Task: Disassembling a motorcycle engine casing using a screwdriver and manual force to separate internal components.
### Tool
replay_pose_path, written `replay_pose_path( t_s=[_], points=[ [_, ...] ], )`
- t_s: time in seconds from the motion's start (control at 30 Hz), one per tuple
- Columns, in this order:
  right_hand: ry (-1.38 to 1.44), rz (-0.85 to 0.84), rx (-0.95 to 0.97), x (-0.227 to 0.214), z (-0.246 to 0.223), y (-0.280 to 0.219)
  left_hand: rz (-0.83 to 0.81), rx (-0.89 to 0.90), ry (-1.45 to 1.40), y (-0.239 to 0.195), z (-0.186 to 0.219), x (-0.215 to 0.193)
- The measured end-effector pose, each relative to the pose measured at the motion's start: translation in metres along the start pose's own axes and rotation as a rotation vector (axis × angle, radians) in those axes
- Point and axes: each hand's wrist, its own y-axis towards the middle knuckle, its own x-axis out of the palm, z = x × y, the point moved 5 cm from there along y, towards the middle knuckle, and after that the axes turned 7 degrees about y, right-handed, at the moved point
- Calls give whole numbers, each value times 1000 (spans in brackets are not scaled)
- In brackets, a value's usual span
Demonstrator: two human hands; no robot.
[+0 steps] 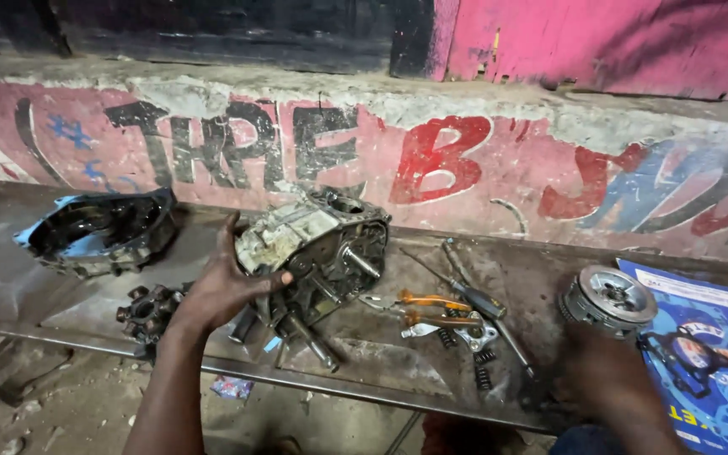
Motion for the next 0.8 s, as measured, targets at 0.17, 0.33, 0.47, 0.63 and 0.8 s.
replay_pose_path(
  t_s=[0.17, 0.33, 0.47, 0.63, 0.8],
  points=[
    [743, 377, -1, -70, 11, -57, 274, 80, -27, -8, 25, -20],
    [871, 387, -525, -113, -35, -72, 662, 435, -54, -25, 54, -17],
    [585, 448, -690, -137, -95, -75, 359, 402, -296, -58, 92, 52],
    [982, 247, -960, -68, -100, -17, -167, -137, -763, -41, 57, 210],
    [967, 51, -1190, -33, -111, -25, -343, -347, -1539, -42, 58, 249]
  ],
)
